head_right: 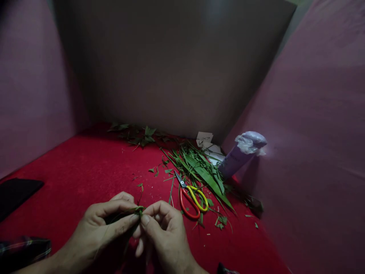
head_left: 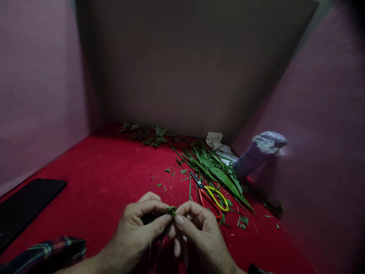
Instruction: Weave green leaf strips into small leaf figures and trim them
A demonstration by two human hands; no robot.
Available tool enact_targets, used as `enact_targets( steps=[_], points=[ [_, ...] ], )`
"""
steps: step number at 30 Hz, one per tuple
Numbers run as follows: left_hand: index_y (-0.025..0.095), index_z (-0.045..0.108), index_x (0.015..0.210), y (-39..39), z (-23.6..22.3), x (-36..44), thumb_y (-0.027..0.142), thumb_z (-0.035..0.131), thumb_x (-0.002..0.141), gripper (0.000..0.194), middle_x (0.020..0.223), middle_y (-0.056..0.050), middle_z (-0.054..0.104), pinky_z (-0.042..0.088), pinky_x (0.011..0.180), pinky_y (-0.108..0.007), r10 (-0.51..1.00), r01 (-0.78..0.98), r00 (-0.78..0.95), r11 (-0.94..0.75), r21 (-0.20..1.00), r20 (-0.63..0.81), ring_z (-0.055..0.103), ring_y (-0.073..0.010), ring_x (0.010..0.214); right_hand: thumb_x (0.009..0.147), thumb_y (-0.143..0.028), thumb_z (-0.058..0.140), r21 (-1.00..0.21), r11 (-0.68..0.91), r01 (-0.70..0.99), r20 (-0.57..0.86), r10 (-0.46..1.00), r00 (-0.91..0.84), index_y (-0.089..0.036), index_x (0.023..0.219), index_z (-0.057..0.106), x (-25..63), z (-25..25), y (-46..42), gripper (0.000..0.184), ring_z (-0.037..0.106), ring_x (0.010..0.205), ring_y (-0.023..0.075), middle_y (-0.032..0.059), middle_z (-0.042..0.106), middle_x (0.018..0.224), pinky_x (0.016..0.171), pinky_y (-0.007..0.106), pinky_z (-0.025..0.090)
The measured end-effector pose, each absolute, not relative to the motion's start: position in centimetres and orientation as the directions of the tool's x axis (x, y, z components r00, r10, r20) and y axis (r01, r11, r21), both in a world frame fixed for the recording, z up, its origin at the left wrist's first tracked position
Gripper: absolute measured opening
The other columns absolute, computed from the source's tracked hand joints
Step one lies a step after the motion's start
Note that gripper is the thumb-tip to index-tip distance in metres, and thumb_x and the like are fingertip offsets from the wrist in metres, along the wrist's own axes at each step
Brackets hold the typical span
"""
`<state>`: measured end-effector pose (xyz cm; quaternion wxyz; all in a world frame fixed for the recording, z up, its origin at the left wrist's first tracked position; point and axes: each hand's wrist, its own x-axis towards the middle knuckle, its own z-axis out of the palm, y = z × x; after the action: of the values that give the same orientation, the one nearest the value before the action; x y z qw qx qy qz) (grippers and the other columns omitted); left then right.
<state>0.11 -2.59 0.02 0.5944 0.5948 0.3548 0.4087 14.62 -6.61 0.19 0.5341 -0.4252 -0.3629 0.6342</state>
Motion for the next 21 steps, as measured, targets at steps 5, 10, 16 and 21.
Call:
enact_targets(
  steps=[5, 10, 16, 21],
  points=[
    [0.022, 0.073, 0.073, -2.6, -0.3, 0.3, 0.027, 0.066, 0.075, 0.009, 0.072, 0.000, 0.050, 0.041, 0.061, -0.024, 0.920, 0.007, 0.363, -0.162, 0.987, 0.148, 0.051, -0.0137, 0.069, 0.068, -0.044, 0.071, -0.938, -0.169, -0.302, -0.180, 0.984, 0.008, -0.012, 0.070, 0.052, 14.3, 0.1, -6.5, 0.037, 0.051, 0.032, 0.0049, -0.0026, 0.058, 0.049, 0.031, 0.011, 0.035],
    [0.021, 0.073, 0.070, -2.4, 0.2, 0.3, 0.020, 0.063, 0.075, 0.012, 0.070, -0.002, 0.052, 0.042, 0.060, -0.024, 0.903, 0.112, 0.379, -0.263, 0.958, 0.204, 0.053, -0.0167, 0.072, 0.067, -0.047, 0.071, -0.941, -0.175, -0.290, -0.196, 0.980, 0.045, -0.013, 0.067, 0.051, 14.0, -0.1, -6.4, 0.039, 0.050, 0.031, 0.0052, -0.0020, 0.059, 0.049, 0.029, 0.012, 0.035],
    [0.018, 0.072, 0.063, -2.7, 0.8, 0.4, 0.026, 0.065, 0.075, 0.016, 0.070, -0.002, 0.050, 0.043, 0.059, -0.024, 0.909, 0.008, 0.406, -0.105, 0.994, 0.093, 0.052, -0.0153, 0.069, 0.067, -0.044, 0.072, -0.929, -0.168, -0.331, -0.191, 0.981, 0.036, -0.014, 0.068, 0.051, 14.0, 0.2, -6.5, 0.037, 0.051, 0.033, 0.0050, -0.0010, 0.062, 0.052, 0.032, 0.013, 0.036],
    [0.017, 0.072, 0.063, -2.6, 0.8, 0.7, 0.029, 0.069, 0.071, 0.015, 0.067, -0.001, 0.051, 0.043, 0.054, -0.023, 0.912, -0.104, 0.410, 0.060, 0.993, -0.012, 0.052, -0.0136, 0.061, 0.065, -0.043, 0.074, -0.929, -0.161, -0.333, -0.191, 0.980, 0.059, -0.014, 0.066, 0.052, 14.1, 0.1, -6.4, 0.036, 0.051, 0.034, 0.0053, -0.0032, 0.059, 0.048, 0.034, 0.014, 0.038]
  ],
)
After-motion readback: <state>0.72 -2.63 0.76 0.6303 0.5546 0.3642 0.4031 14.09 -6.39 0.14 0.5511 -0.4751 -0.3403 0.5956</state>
